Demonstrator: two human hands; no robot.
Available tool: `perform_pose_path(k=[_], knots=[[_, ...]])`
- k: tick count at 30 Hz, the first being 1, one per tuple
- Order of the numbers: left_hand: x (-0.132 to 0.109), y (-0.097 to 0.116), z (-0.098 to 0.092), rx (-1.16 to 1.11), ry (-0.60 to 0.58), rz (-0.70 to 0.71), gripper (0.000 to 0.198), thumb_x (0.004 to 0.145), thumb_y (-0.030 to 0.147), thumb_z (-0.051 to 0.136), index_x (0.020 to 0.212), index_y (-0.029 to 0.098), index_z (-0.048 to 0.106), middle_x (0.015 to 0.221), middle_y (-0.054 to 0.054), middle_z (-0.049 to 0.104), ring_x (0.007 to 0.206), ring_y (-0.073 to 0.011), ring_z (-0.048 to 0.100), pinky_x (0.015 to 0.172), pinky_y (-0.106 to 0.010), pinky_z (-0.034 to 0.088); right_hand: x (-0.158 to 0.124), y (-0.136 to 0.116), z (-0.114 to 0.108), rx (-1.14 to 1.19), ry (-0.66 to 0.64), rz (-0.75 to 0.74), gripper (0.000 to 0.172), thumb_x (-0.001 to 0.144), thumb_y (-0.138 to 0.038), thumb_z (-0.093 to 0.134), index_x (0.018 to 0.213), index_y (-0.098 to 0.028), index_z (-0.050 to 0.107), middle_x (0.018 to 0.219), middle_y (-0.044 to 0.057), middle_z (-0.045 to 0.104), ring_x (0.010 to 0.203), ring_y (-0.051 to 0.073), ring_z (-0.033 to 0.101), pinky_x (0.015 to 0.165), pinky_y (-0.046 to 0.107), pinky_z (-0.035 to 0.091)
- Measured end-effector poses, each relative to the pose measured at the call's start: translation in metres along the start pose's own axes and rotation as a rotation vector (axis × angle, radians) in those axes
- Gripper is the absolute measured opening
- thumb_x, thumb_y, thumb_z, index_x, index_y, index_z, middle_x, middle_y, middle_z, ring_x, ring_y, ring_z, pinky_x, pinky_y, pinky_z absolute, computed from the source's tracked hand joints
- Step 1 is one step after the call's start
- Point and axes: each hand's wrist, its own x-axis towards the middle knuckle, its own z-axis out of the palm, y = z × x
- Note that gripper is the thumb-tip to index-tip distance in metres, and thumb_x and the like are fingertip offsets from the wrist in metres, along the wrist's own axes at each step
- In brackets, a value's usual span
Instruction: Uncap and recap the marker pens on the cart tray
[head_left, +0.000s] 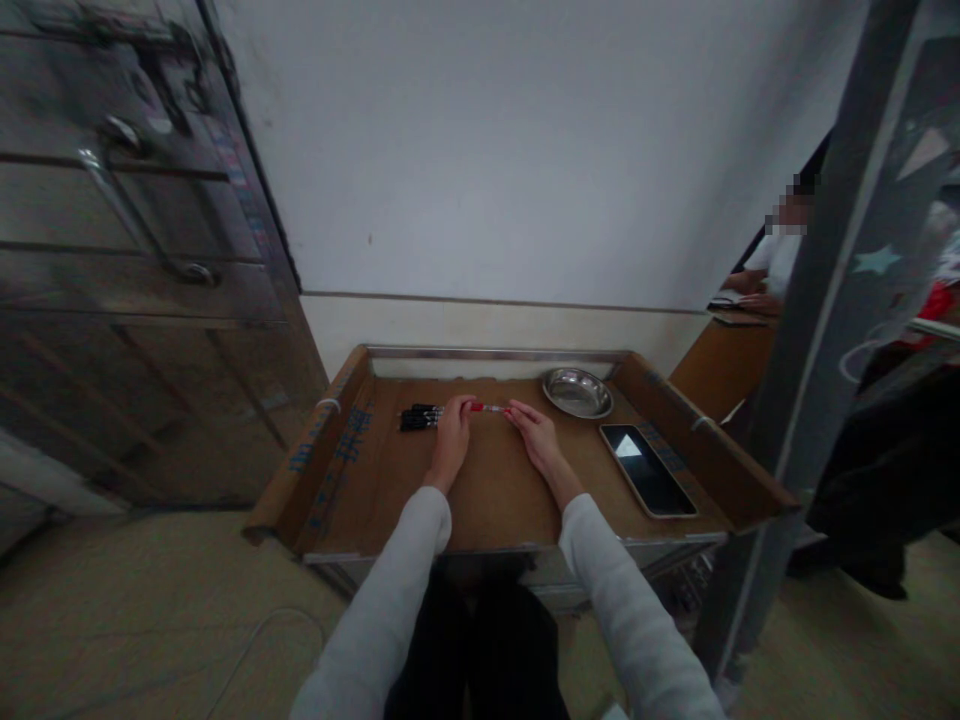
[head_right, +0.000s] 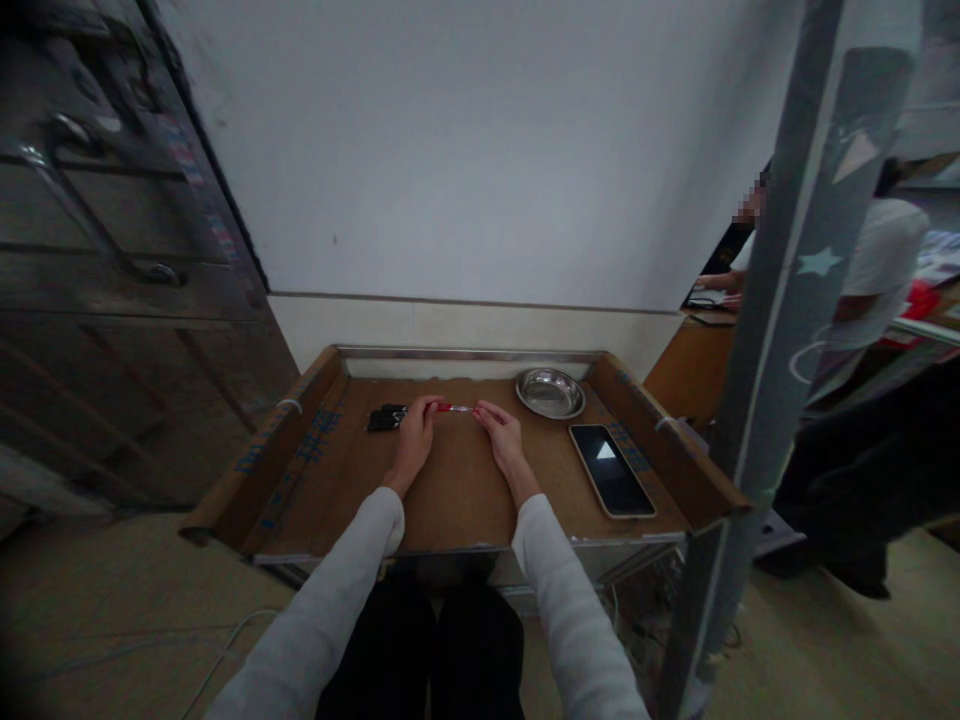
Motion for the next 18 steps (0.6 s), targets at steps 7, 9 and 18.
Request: perform_pose_path(k=[7, 9, 18], knots=[[-0.0003, -0.0037, 0.001, -0.042, 0.019, -0.038, 0.023, 0.094, 0.025, 0.034, 0.095, 0.016, 0.055, 0.093, -0.008, 0.062, 0.089, -0.0162, 0.058, 0.081, -0.031, 0.045, -0.0004, -0.0005, -0.0001, -0.037, -0.024, 0.043, 0.04, 0.049, -0.031, 0.082, 0.085, -0.018, 0.071, 0.08, 0.002, 0.071, 0.079, 0.014, 0.065, 0.09, 0.032, 0.047], [-0.0005, -0.0035, 0.0016, -0.049, 0.009, -0.033, 0.022, 0.094, 0.025, 0.034, 0.095, 0.017, 0.055, 0.094, -0.007, 0.062, 0.088, -0.0158, 0.058, 0.081, -0.03, 0.045, -0.0007, -0.0004, 0.0001, -0.054, -0.041, 0.055, 0.04, 0.05, -0.03, 0.082, 0.086, -0.018, 0.071, 0.08, 0.002, 0.071, 0.079, 0.014, 0.065, 0.089, 0.031, 0.047], [-0.001, -0.0003, 0.002, -0.088, -0.02, -0.014, 0.023, 0.094, 0.026, 0.033, 0.093, 0.017, 0.055, 0.09, -0.006, 0.062, 0.082, -0.0146, 0.058, 0.077, -0.029, 0.046, -0.007, -0.0047, 0.0051, -0.187, -0.102, 0.033, 0.036, 0.051, -0.031, 0.08, 0.084, -0.018, 0.07, 0.078, 0.002, 0.072, 0.073, 0.014, 0.064, 0.082, 0.031, 0.048]])
